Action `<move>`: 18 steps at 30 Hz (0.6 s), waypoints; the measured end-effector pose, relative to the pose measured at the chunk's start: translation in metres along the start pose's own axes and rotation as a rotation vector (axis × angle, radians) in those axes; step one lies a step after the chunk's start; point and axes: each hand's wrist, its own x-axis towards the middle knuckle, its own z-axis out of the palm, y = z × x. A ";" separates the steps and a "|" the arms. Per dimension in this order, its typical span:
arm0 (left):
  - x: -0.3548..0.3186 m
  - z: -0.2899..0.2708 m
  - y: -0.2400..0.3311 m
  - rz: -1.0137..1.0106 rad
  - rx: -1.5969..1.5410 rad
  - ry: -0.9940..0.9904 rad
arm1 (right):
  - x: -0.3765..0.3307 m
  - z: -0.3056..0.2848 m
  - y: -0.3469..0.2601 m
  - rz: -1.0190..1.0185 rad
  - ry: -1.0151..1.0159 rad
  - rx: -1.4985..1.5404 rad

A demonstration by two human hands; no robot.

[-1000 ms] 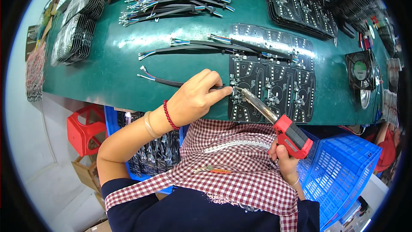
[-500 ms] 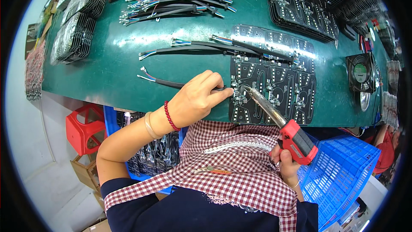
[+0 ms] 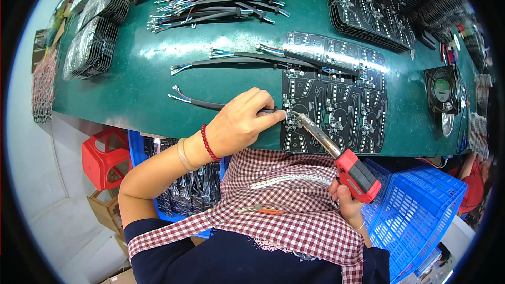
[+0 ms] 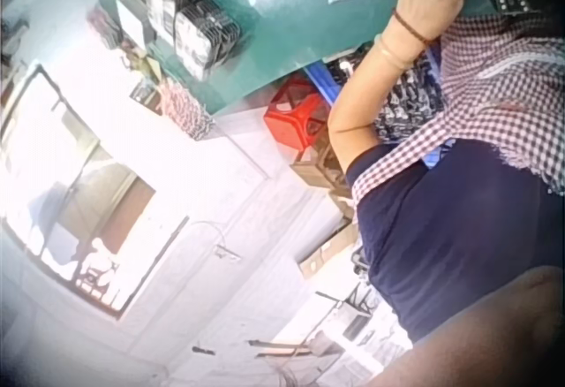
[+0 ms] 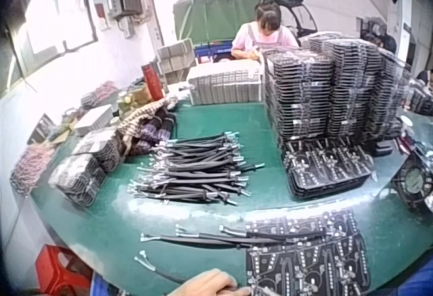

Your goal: The person places circuit board panels on a work table, positions wires onto the panels, and solders the wire leads to the circuit boards using a soldering iron.

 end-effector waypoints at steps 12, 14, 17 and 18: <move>0.001 0.000 0.001 0.006 0.015 -0.006 | -0.002 0.001 -0.003 0.016 0.005 0.124; 0.000 0.000 0.001 0.007 0.023 -0.001 | -0.001 0.001 -0.003 0.032 -0.020 0.104; 0.001 -0.001 0.003 0.006 0.028 -0.005 | 0.001 0.002 -0.004 0.043 -0.017 0.114; 0.001 0.000 0.003 0.006 0.029 -0.004 | 0.001 0.003 -0.004 0.042 -0.017 0.113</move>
